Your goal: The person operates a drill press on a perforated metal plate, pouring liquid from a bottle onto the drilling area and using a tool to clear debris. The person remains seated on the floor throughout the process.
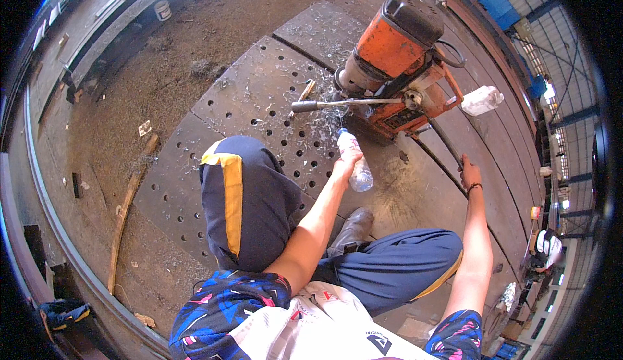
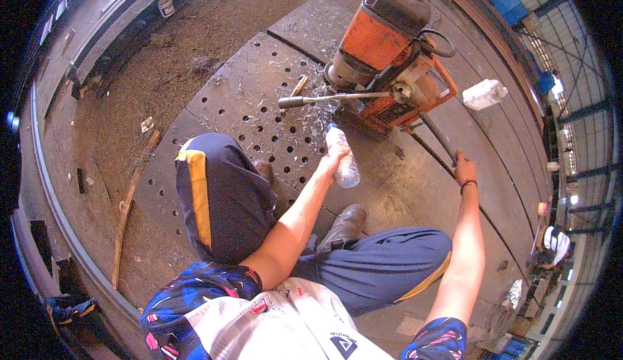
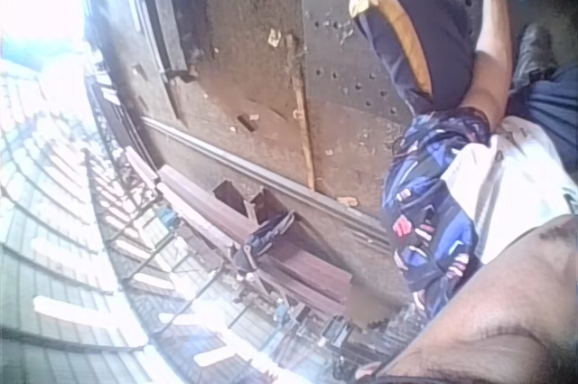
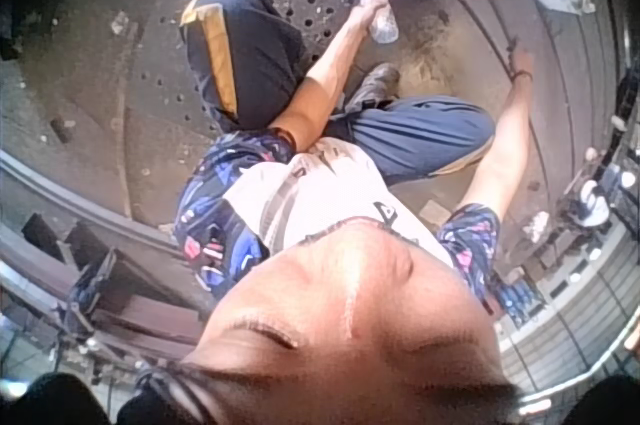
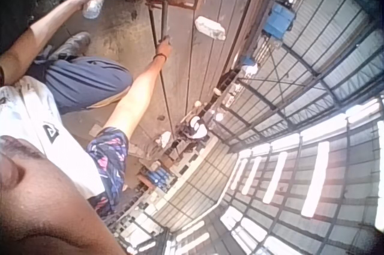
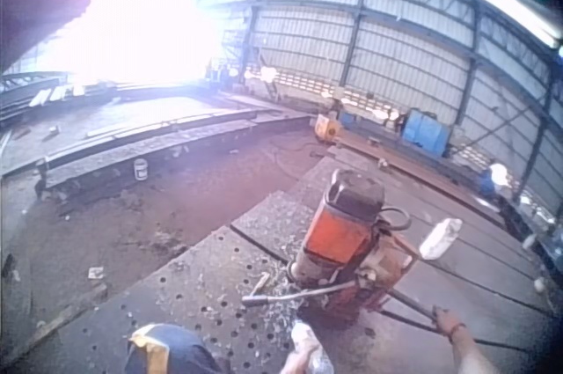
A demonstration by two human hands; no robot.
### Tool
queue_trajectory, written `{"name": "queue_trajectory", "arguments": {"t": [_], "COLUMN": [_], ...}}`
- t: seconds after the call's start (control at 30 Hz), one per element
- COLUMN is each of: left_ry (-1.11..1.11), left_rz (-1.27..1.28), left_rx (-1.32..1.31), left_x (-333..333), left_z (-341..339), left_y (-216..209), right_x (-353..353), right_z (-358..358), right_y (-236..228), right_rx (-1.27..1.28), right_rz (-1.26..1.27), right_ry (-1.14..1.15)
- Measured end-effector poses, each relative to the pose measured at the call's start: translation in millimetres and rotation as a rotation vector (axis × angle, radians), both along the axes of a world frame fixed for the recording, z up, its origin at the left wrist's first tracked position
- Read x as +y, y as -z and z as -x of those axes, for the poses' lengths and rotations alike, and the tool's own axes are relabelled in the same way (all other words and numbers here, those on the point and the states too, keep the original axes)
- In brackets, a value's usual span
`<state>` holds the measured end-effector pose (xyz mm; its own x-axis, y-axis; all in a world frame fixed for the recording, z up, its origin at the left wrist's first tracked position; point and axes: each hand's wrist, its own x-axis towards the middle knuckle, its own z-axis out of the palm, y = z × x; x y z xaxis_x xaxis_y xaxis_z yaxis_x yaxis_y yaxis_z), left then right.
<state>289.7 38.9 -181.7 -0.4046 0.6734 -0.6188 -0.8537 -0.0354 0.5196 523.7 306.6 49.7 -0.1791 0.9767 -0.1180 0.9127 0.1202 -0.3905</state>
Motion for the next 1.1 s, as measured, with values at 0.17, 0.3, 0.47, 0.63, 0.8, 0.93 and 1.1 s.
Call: {"name": "queue_trajectory", "arguments": {"t": [0.17, 0.3, 0.47, 0.63, 0.8, 0.93, 1.1], "left_ry": [-0.009, -0.015, -0.047, -0.016, -0.031, -0.023, 0.004], "left_rz": [0.02, 0.035, -0.042, -0.008, -0.035, -0.007, -0.004], "left_rx": [-0.003, -0.023, 0.03, -0.047, -0.038, -0.001, 0.016], "left_x": [-5, -5, -3, 0, -5, -1, 2], "left_z": [1, 0, 1, -2, 0, 1, -1], "left_y": [-13, -15, -3, -8, -9, 1, 6], "right_x": [-2, -1, 4, 15, 8, 5, 6], "right_z": [1, -1, 0, -12, -5, 0, -2], "right_y": [1, 2, 4, 9, 7, 4, 3], "right_rx": [0.059, 0.067, 0.073, 0.083, 0.089, 0.1, 0.078], "right_rz": [0.044, 0.037, 0.016, -0.031, 0.003, -0.016, -0.028], "right_ry": [0.039, 0.045, 0.018, 0.013, 0.041, 0.039, 0.036]}}
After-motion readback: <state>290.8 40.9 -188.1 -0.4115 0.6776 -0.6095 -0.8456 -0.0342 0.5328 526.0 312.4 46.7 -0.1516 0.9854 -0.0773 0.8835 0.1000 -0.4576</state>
